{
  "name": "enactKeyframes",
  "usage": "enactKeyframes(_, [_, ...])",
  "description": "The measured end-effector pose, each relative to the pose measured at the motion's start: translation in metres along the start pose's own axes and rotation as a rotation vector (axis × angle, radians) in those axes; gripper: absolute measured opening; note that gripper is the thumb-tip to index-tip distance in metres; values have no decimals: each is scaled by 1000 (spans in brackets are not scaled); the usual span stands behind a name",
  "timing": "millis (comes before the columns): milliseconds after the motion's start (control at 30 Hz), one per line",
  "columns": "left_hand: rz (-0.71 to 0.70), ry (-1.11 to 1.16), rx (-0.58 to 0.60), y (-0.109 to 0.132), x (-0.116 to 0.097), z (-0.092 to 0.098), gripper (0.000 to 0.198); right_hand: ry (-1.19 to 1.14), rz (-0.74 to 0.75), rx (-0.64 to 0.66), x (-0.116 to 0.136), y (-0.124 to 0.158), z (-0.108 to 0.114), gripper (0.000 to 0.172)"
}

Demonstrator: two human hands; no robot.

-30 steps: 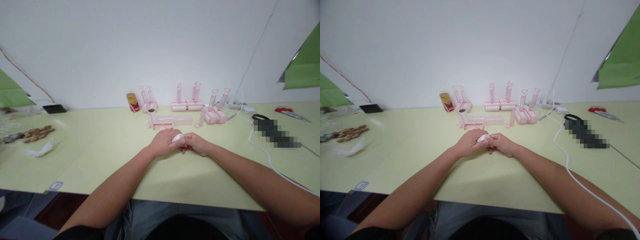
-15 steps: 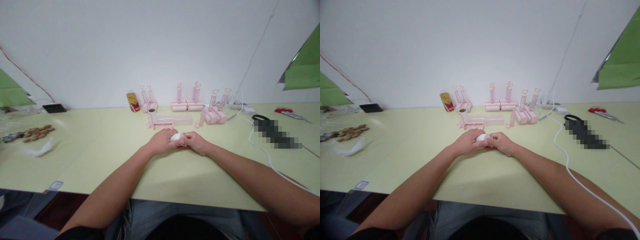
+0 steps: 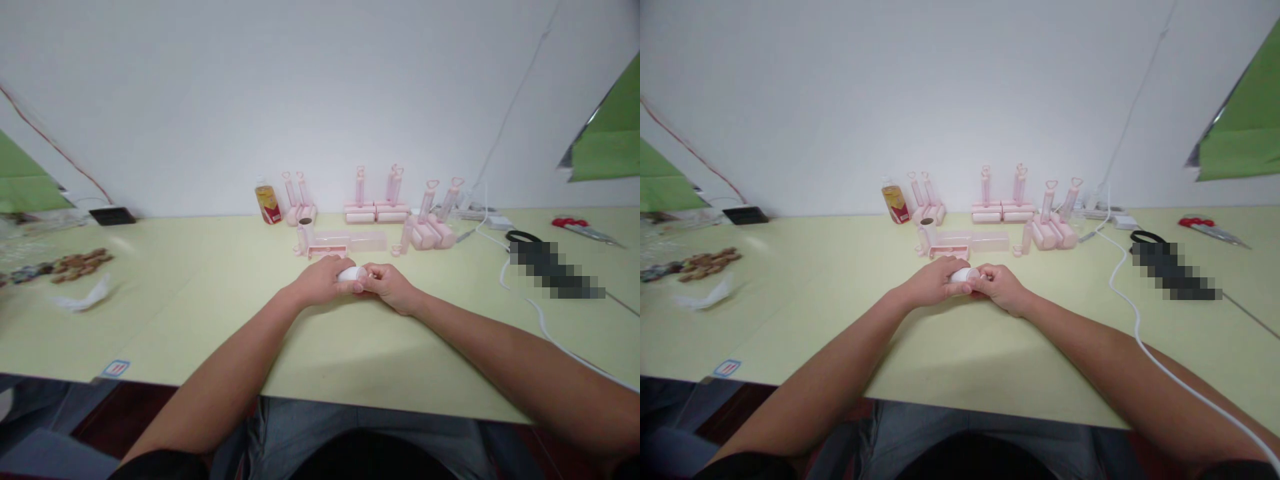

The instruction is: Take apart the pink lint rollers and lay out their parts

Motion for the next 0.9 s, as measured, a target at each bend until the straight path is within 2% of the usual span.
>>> enactKeyframes(200, [47,-64,-49,-2,8,-4,60,-88,27,-130,-4,-4,4,41])
enactKeyframes(400, [65,-111,-88,-2,10,-8,59,-68,72,-103,1,-3,5,43])
enactKeyframes(533, [69,-151,-84,-2,6,-10,57,63,89,-84,0,-5,5,42])
enactKeyframes(700, [99,-183,-91,-1,-4,-14,56,326,145,-143,-5,-7,8,37])
enactKeyframes(900, [127,-242,-108,-2,-14,-20,55,511,184,-208,-2,-4,9,32])
Point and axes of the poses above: each hand's wrist, its own y-axis away from the middle knuckle, its own z-axis out of the back of the hand, x = y × z, the point moved 2 cm from there along -y, towards the middle knuckle, and after that the axes turned 5 degrees about y, right-handed, at the moved point
